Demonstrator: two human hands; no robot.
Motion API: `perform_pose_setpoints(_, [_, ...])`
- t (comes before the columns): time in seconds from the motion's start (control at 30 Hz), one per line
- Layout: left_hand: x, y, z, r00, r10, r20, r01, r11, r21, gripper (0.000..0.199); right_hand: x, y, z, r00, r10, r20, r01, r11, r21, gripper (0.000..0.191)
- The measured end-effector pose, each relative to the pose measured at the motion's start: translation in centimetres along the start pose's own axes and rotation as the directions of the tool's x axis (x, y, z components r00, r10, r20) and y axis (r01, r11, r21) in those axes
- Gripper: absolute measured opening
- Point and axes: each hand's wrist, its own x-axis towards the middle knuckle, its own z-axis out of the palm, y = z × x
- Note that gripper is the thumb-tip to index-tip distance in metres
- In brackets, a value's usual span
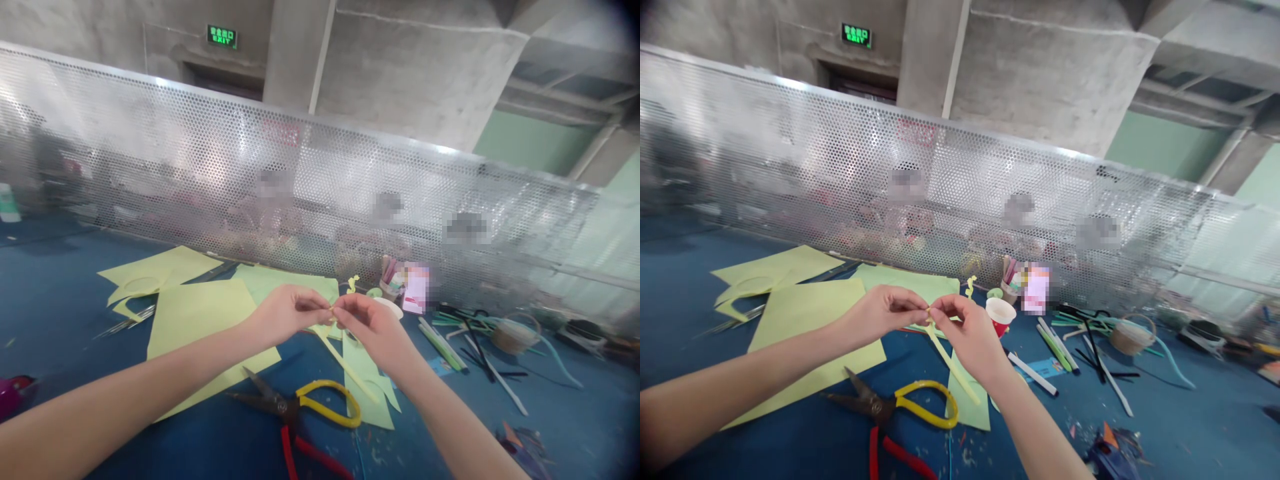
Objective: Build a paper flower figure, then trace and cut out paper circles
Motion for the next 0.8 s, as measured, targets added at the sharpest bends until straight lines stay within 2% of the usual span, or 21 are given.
perform_pose_setpoints(0.17, [0.24,-0.33,-0.29,0.994,-0.105,-0.034,0.104,0.993,-0.053,0.025,0.01,0.60,0.15,0.996,0.089,0.000,-0.088,0.978,0.187,0.018])
perform_pose_setpoints(0.37, [0.09,-0.24,-0.21,0.987,-0.157,-0.018,0.154,0.981,-0.119,0.027,0.08,0.67,0.48,0.995,0.096,-0.012,-0.088,0.944,0.317,0.022])
perform_pose_setpoints(0.57, [0.04,0.00,-0.29,0.976,-0.212,0.042,0.216,0.952,-0.215,0.025,0.11,0.44,0.35,0.997,0.065,-0.044,-0.052,0.967,0.248,0.017])
perform_pose_setpoints(0.67, [0.12,0.10,-0.47,0.974,-0.222,0.052,0.227,0.932,-0.282,0.023,-0.10,0.34,0.07,0.999,-0.039,0.001,0.039,0.982,0.185,0.012])
perform_pose_setpoints(0.8, [0.20,0.19,-0.63,0.973,-0.221,0.065,0.229,0.898,-0.376,0.022,-0.38,0.25,-0.04,0.984,-0.176,0.008,0.176,0.984,-0.010,0.012])
